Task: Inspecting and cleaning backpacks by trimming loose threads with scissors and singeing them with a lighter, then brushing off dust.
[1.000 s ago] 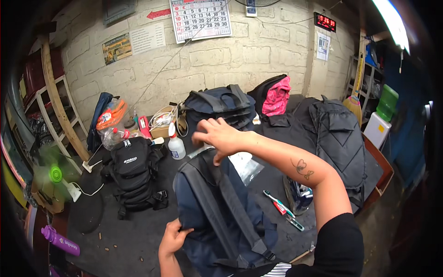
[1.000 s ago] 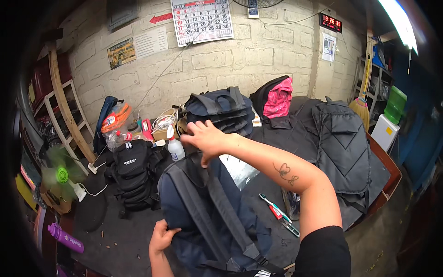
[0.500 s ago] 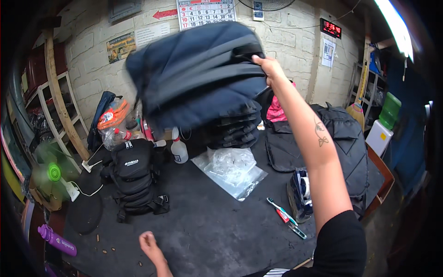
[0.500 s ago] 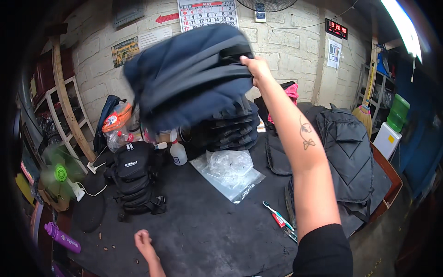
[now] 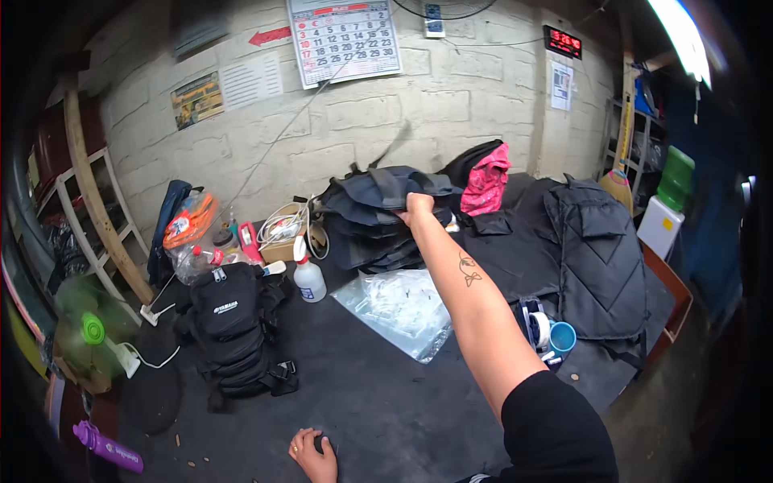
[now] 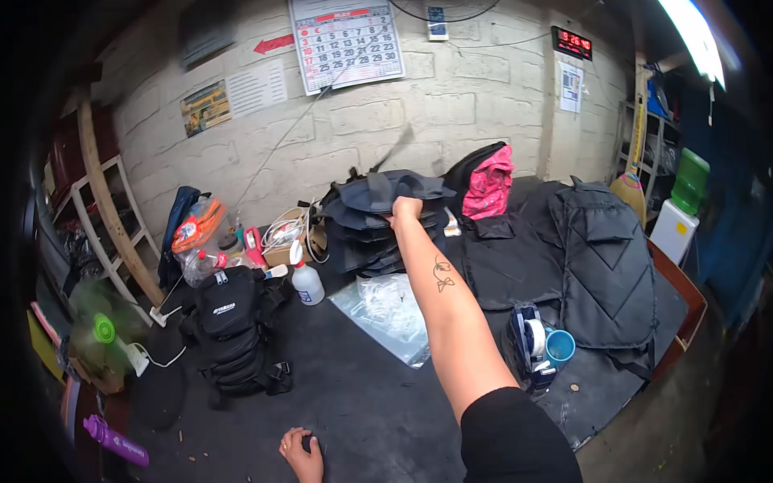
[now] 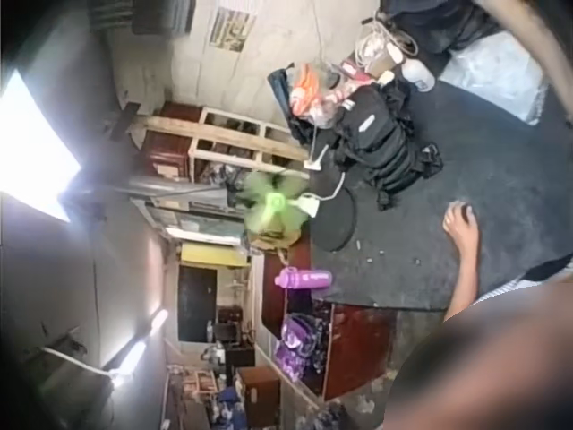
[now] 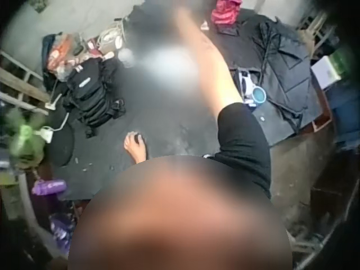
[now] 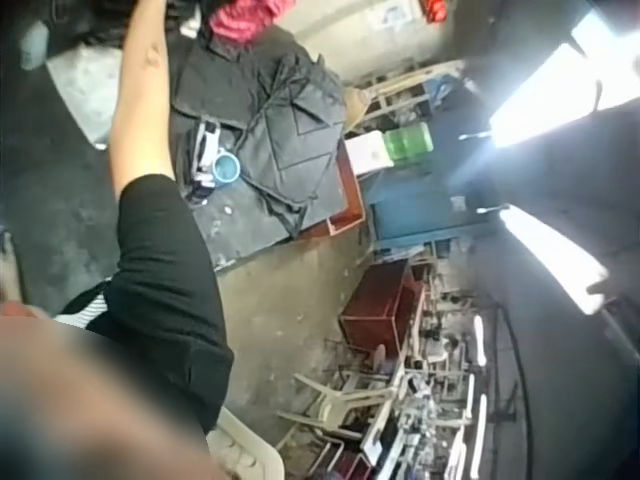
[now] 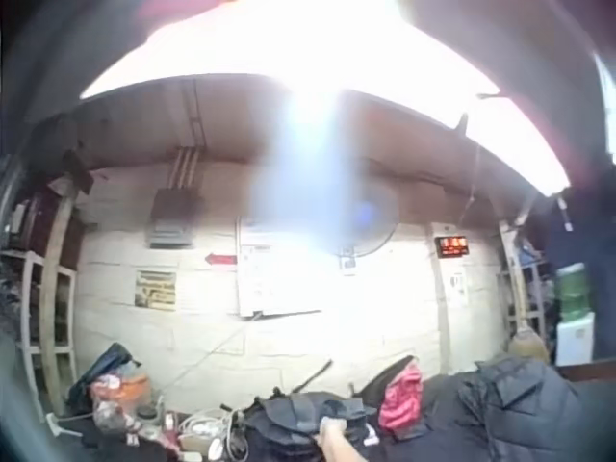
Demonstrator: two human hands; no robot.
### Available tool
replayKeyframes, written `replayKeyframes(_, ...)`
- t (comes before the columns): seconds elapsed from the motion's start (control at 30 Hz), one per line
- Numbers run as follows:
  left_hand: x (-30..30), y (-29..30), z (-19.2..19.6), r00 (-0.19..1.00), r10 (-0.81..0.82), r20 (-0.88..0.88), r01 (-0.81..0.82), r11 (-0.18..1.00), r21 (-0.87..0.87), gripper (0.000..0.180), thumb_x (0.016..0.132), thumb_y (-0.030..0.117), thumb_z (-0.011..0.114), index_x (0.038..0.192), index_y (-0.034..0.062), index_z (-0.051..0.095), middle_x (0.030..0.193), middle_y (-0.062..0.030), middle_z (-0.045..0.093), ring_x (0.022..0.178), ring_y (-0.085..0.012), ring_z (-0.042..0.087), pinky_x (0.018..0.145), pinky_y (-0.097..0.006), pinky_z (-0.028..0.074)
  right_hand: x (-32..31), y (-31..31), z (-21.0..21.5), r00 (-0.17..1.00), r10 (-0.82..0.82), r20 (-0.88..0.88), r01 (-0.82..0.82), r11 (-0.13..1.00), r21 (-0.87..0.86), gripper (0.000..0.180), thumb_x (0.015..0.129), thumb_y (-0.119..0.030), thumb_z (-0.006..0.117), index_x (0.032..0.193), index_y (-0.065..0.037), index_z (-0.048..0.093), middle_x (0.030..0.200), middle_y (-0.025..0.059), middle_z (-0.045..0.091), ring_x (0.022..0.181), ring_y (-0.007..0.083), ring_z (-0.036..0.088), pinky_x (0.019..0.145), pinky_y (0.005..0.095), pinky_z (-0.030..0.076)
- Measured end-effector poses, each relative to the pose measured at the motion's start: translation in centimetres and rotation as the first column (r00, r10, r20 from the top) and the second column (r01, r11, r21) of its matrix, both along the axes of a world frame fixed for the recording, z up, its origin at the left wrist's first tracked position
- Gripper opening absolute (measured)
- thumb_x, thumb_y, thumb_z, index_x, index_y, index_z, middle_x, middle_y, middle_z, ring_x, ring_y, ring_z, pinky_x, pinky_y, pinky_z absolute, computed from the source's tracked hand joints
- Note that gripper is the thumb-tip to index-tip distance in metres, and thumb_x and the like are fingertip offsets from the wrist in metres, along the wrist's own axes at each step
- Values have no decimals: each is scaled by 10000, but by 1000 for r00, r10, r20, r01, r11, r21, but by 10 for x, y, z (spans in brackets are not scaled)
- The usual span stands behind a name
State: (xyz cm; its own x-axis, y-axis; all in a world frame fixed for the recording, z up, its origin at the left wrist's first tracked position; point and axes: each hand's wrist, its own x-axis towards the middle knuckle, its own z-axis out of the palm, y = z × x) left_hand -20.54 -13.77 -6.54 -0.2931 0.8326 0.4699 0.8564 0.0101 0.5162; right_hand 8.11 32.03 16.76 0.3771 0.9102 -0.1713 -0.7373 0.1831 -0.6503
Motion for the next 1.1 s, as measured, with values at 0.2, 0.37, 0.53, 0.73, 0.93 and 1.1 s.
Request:
replayKeyframes(0.2,4,-2,1,1000,1,-9,-1,1000,0,202,783,167,637,962,77,616,1054,-125,597,1040,-324,523,921,-444,368,-1,-31,31,969,-25,244,1,995,95,398,852,-17,579,1210,-6,403,1127,211,502,940,355,581,698,609,521)
replayKeyframes(0.37,18,8,14,996,-79,-37,80,997,22,169,773,148,638,919,64,623,1026,-149,608,975,-344,551,868,-444,413,36,-25,10,899,412,148,-431,893,130,608,861,-212,649,1324,-7,313,1215,282,458,1005,437,566,814,608,494)
replayKeyframes(0.53,10,0,19,996,-40,-79,44,998,50,172,755,97,644,913,29,640,988,-170,627,910,-369,584,823,-434,461,76,-97,36,256,510,821,-392,831,-394,570,798,-382,688,1111,70,540,966,277,616,916,384,637,713,439,558)
replayKeyframes(0.73,21,2,27,995,-75,-67,76,997,15,172,753,86,640,912,22,644,983,-173,629,910,-363,586,828,-435,461,297,-241,-44,-363,-158,918,315,907,280,351,672,-285,731,843,16,671,860,231,646,859,356,629,783,416,495)
replayKeyframes(0.93,20,5,22,988,-34,-149,36,999,11,181,755,92,630,931,50,619,974,-159,605,916,-355,568,821,-436,450,472,-412,-106,-237,361,902,971,121,207,815,687,-335,754,1341,-47,364,1393,146,375,1247,307,412,964,563,330)
replayKeyframes(1.1,25,6,26,984,-6,-179,0,999,-33,181,763,104,631,937,54,621,976,-159,605,915,-350,571,811,-431,453,494,-435,-101,196,318,927,937,219,-273,565,618,-341,795,1061,-40,618,1098,116,610,1041,223,585,851,429,453)
